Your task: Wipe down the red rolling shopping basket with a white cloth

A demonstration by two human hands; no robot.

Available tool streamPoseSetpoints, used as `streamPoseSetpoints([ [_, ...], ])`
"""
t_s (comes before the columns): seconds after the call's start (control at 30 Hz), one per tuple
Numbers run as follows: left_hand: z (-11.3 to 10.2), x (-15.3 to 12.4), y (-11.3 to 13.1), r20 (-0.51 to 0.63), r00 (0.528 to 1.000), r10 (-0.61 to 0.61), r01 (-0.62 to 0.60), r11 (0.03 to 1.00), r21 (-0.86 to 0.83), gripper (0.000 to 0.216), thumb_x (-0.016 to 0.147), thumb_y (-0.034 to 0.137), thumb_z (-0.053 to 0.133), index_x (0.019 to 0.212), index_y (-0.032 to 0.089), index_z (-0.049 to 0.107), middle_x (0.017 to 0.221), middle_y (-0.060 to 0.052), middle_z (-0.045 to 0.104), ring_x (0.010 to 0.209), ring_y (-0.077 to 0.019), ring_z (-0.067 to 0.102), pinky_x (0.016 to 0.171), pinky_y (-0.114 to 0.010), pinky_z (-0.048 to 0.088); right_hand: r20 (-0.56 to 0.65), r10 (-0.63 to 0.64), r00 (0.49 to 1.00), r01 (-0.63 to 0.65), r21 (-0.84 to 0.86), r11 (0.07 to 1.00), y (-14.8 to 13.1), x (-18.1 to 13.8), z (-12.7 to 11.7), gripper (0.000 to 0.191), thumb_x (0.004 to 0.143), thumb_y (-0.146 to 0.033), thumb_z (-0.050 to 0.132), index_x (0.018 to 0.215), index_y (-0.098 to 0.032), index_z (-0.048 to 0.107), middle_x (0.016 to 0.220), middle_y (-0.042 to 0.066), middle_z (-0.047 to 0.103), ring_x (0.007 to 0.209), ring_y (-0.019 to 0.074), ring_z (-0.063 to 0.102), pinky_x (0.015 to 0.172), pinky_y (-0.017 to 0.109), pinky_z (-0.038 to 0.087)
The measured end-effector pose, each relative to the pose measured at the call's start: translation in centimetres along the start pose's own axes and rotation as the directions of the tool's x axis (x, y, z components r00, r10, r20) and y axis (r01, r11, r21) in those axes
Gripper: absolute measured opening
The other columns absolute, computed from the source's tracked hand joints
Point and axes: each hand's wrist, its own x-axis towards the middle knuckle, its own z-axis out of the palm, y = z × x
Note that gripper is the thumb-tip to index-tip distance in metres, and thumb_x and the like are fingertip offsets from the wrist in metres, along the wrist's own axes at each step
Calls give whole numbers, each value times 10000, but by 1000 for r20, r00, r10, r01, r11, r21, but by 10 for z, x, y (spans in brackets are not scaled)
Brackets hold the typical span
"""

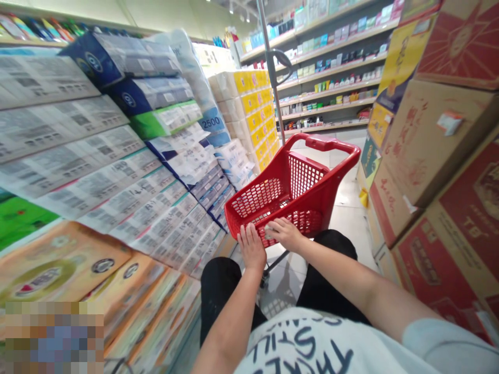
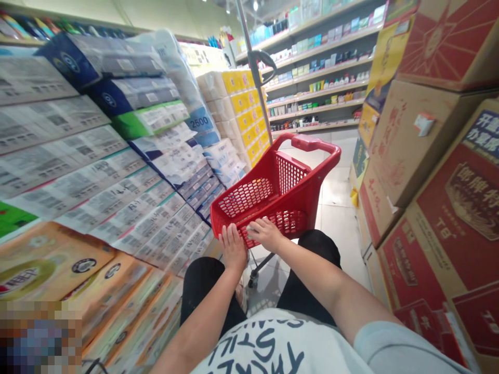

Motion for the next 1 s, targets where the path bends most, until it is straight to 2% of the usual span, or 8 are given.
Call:
streamPoseSetpoints([
  [0.07, -1, -1, 0, 8, 1000, 0, 0, 1000, 8, 549, 895, 129, 414, 1428, 34, 326, 1434, -194, 418, 1438, -328, 139, 1142, -564, 238, -41, 27, 999, -27, -17, 999, 0, 0, 1, 202, 939, -245, 513, 1061, -219, 672, 1136, 75, 617, 999, 204, 510, 900, 377, 441],
  [0.23, -2, -1, 0, 43, 999, -2, 1, 1000, 9, 604, 862, 125, 436, 1441, 25, 295, 1460, -197, 380, 1443, -325, 116, 1151, -567, 216, 43, -4, 999, 4, 16, 1000, -8, -15, 9, 133, 902, -212, 577, 868, -189, 703, 1068, 67, 644, 1030, 201, 531, 844, 322, 488],
  [0.4, -3, -1, 4, 34, 999, -25, 25, 1000, 1, 589, 872, 117, 422, 1439, 21, 295, 1459, -196, 381, 1446, -307, 113, 1156, -552, 218, -56, 40, 998, -37, 42, 998, -8, -5, 4, 204, 941, -214, 511, 1067, -193, 670, 1147, 82, 618, 1057, 194, 524, 939, 356, 459],
  [0.53, -5, 0, 4, 35, 999, -21, 22, 1000, -18, 614, 856, 111, 435, 1445, 24, 286, 1459, -195, 381, 1441, -308, 139, 1157, -546, 220, 51, 37, 998, -39, 40, 998, -6, -7, 8, 178, 937, -228, 521, 934, -193, 695, 1062, 75, 641, 1026, 187, 538, 841, 311, 482],
  [0.6, -5, -1, 3, 39, 999, -4, 5, 1000, -27, 626, 851, 113, 441, 1451, 34, 282, 1459, -191, 382, 1438, -302, 155, 1157, -539, 226, 87, 38, 995, -41, 32, 999, -7, -12, 10, 171, 930, -216, 529, 1001, -192, 682, 1050, 78, 648, 1034, 195, 534, 838, 318, 473],
  [0.73, -2, -3, 2, 21, 999, -34, 34, 999, -19, 597, 867, 114, 421, 1447, 48, 298, 1449, -191, 395, 1431, -299, 184, 1152, -549, 230, 58, 86, 995, -87, 4, 996, -9, -13, 5, 339, 908, -140, 510, 1240, -172, 574, 1154, 101, 619, 1032, 216, 525, 945, 393, 407],
  [0.9, -3, -2, 2, 35, 999, -26, 26, 1000, -15, 597, 873, 112, 417, 1455, 68, 292, 1457, -177, 387, 1428, -301, 194, 1153, -546, 232, 87, 122, 989, -120, -28, 992, -10, -11, 0, 220, 892, -152, 536, 1080, -171, 650, 1128, 111, 606, 1021, 228, 510, 941, 397, 385],
  [1.0, -4, 0, 2, 36, 999, -24, 25, 1000, -18, 583, 884, 124, 410, 1455, 80, 298, 1465, -167, 380, 1431, -305, 183, 1151, -548, 233, 84, 108, 991, -104, -51, 993, -11, -7, 0, 223, 888, -166, 538, 1081, -183, 648, 1238, 114, 565, 1072, 245, 482, 978, 427, 347],
])
